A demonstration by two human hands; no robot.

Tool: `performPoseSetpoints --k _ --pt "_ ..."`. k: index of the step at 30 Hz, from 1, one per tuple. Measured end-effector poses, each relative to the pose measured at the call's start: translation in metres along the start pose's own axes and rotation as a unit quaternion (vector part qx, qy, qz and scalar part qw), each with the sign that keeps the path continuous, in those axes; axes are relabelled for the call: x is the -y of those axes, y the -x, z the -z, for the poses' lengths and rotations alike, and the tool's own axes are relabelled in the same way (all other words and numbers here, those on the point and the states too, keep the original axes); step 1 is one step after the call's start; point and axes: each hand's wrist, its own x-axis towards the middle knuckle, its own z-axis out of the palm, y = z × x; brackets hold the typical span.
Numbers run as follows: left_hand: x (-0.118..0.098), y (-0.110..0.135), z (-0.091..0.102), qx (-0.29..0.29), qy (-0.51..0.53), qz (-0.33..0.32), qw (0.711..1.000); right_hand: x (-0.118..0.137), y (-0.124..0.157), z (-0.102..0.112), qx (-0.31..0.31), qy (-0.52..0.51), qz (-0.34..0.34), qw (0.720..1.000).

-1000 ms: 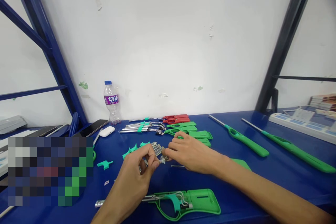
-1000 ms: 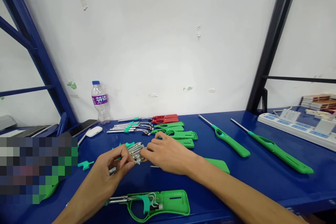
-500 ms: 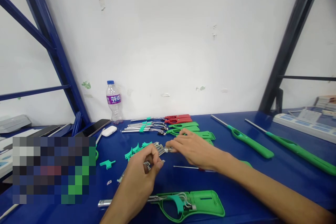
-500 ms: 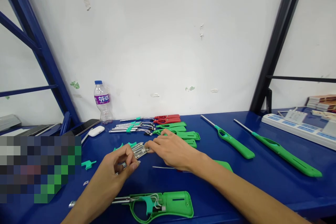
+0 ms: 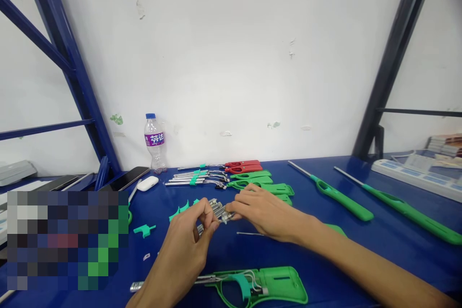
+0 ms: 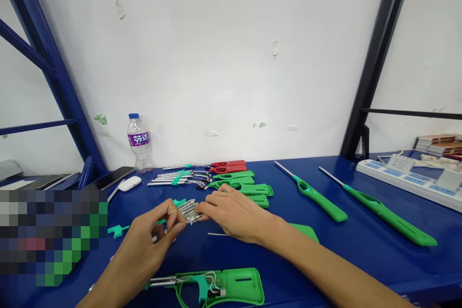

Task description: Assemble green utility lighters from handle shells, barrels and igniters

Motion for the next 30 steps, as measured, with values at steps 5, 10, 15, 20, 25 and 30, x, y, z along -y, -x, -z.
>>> performPoseSetpoints --k 5,10,15,20,25,30 --pt "0.0003 0.0000 0.0015 -0.003 -0.007 -0.007 1.000 -0.0023 0.0006 -0.0023 -0.006 -0.008 -0.003 1.000" --pt "0.0002 0.0005 0.0019 -0.015 -0.009 -0.016 1.000 -0.0036 0.0020 -0.0033 -0.017 -0.008 -0.009 1.000" --pt "0.0017 0.0016 0.0008 -0.018 -0.014 -0.042 0.999 -0.0011 0.0020 0.0013 -0.018 -0.004 -0.007 1.000" --pt "0.0049 0.0032 -0.0004 -0.019 -0.027 -0.089 0.996 -0.0018 0.0003 0.0007 -0.012 0.008 0.000 1.000" --pt "0.0031 0.0024 -0.0006 -0.010 -0.045 -0.137 0.990 -0.0050 0.0007 -0.0033 -0.005 0.022 0.011 1.000" --pt "-0.0035 0.0050 0.0009 0.009 -0.064 -0.189 0.980 -0.0048 0.0027 -0.0016 0.005 0.027 0.024 0.999"
